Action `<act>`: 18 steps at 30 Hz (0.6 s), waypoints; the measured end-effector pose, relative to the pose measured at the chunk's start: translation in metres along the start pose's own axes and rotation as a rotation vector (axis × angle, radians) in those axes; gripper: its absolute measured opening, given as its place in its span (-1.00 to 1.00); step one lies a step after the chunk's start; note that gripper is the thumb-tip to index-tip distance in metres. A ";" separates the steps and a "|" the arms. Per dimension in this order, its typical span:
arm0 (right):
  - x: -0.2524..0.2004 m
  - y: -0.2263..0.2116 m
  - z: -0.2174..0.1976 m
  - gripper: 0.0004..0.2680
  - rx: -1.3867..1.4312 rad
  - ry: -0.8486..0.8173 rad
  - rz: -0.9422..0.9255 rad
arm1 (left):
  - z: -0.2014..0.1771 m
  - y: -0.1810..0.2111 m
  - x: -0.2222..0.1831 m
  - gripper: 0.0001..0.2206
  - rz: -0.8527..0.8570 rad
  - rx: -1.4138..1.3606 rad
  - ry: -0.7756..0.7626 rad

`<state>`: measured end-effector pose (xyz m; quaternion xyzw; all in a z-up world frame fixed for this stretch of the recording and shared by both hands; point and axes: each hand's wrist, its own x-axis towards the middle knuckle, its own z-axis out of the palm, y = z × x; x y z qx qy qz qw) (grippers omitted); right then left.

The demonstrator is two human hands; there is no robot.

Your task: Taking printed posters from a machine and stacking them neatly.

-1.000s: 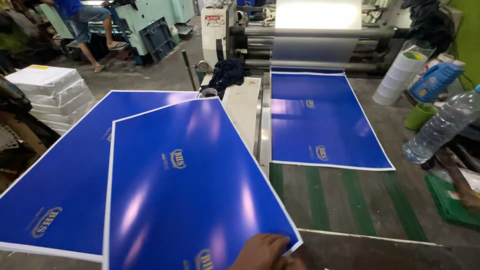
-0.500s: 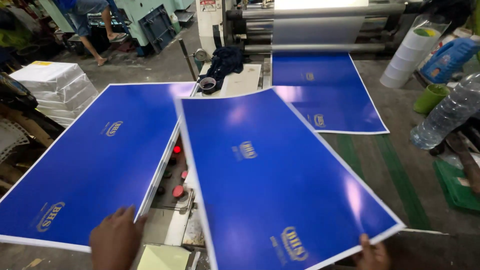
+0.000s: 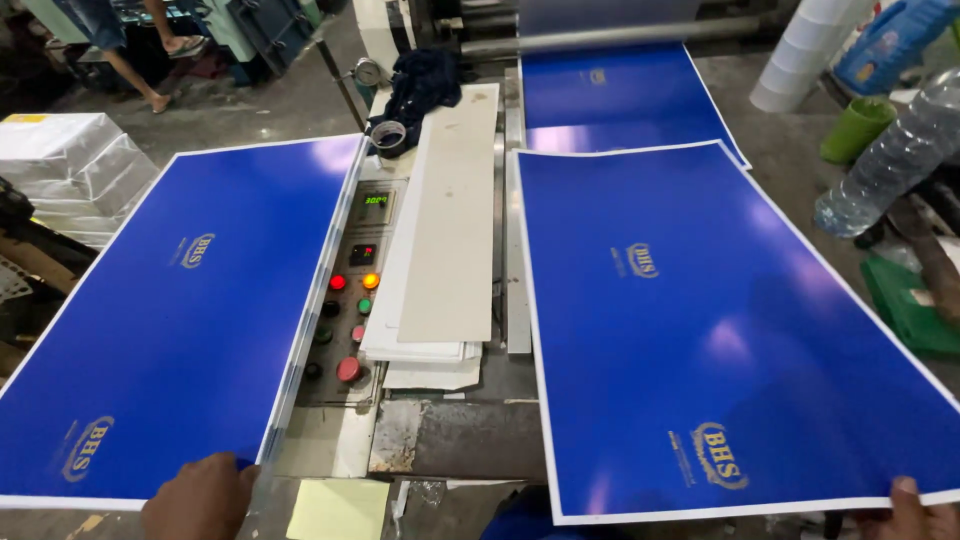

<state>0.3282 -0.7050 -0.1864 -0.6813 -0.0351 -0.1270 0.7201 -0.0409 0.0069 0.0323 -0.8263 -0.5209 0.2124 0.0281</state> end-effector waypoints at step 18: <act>-0.023 -0.042 0.051 -0.72 -0.170 0.177 0.207 | -0.024 -0.070 0.028 -0.62 0.036 0.076 0.093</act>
